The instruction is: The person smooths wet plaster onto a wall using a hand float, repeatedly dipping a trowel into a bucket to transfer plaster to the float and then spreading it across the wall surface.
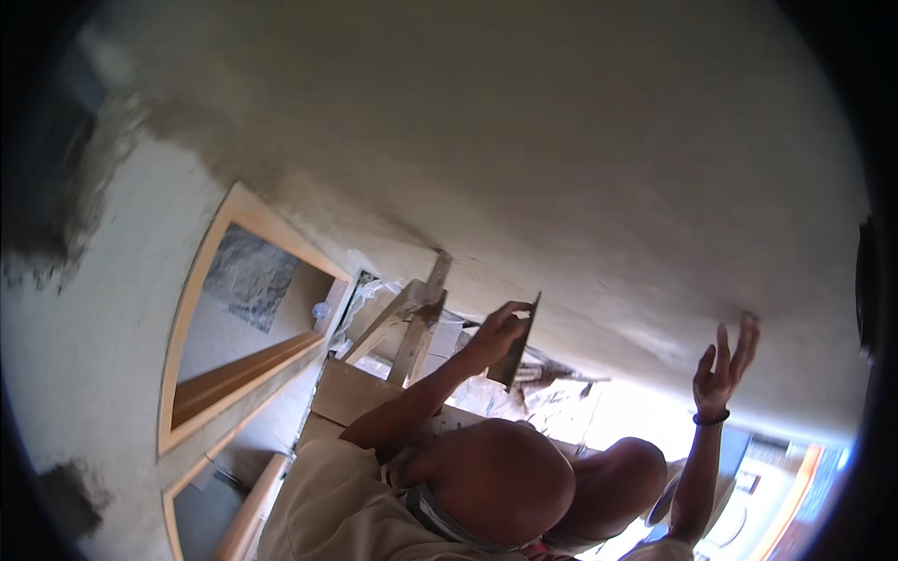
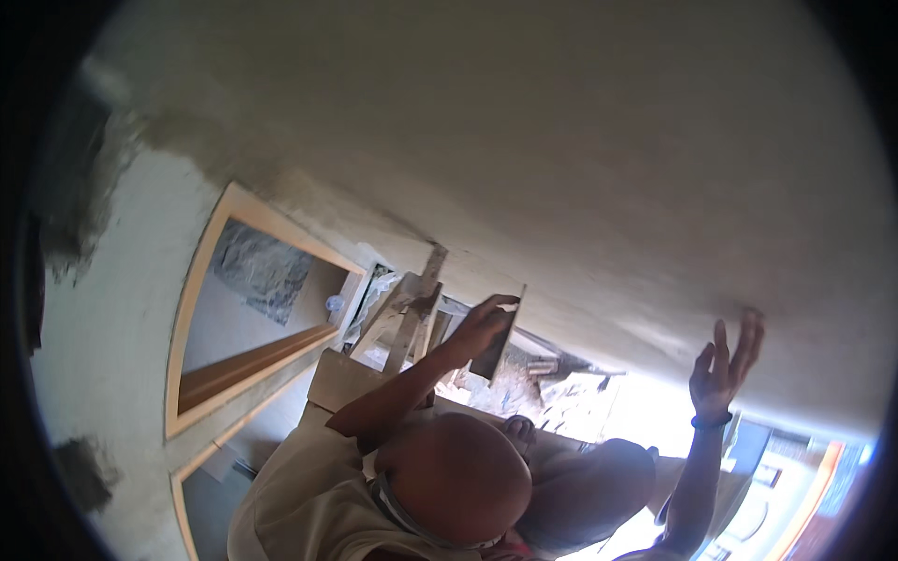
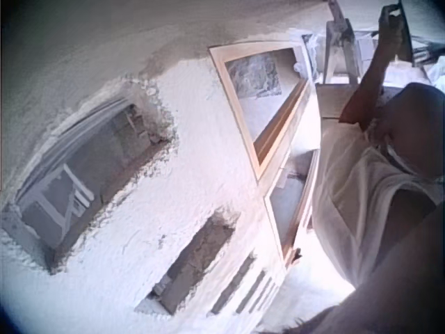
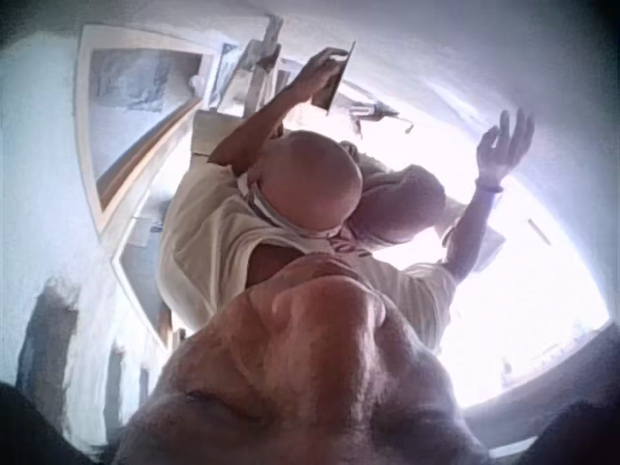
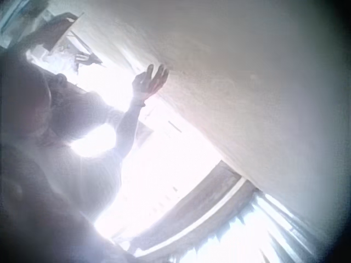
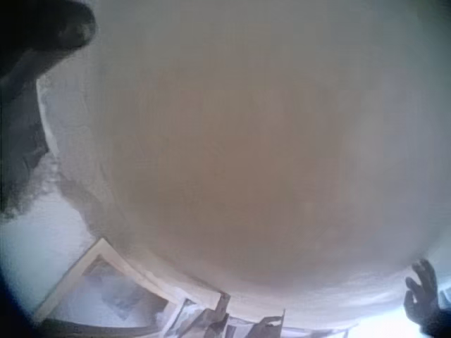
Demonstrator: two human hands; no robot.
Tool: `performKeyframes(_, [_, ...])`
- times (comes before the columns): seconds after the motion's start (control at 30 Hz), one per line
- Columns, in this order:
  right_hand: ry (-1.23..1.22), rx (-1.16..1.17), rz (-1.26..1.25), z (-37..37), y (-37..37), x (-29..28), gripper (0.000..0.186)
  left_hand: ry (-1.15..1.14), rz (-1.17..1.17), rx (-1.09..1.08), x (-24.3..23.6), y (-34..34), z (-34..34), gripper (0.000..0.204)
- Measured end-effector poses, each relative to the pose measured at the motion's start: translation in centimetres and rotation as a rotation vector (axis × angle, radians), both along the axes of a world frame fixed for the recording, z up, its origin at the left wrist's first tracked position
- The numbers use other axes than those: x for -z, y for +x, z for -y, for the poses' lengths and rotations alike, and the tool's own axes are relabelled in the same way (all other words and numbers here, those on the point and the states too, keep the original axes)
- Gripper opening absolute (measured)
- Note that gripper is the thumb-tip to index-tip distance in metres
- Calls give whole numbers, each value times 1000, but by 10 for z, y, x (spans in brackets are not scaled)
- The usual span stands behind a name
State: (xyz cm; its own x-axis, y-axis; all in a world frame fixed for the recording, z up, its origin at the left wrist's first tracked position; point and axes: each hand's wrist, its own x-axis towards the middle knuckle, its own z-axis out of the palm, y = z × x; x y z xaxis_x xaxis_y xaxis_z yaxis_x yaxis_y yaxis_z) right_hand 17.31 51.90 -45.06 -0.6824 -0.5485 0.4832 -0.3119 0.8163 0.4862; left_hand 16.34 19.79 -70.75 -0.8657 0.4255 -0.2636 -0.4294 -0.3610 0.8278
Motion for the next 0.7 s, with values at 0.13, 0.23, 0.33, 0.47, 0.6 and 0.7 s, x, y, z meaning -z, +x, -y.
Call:
performKeyframes(0.13, [-172,220,325,-18,63,-9,34,-58,-64,24,11,0,-12,39])
performKeyframes(0.23, [-293,515,377,-64,141,-21,35,-66,104,255,20,4,-46,38])
performKeyframes(0.33, [-409,767,359,-95,204,-35,33,-180,57,450,-3,-2,-60,37])
performKeyframes(0.47, [-571,1144,341,-109,276,-38,28,-303,-48,679,-35,-9,-83,35])
performKeyframes(0.6, [-716,1434,640,-99,339,-14,15,-381,-165,889,-70,-6,-115,32])
performKeyframes(0.7, [-810,1508,1031,-92,360,43,14,-506,-314,994,-104,-24,-121,35])
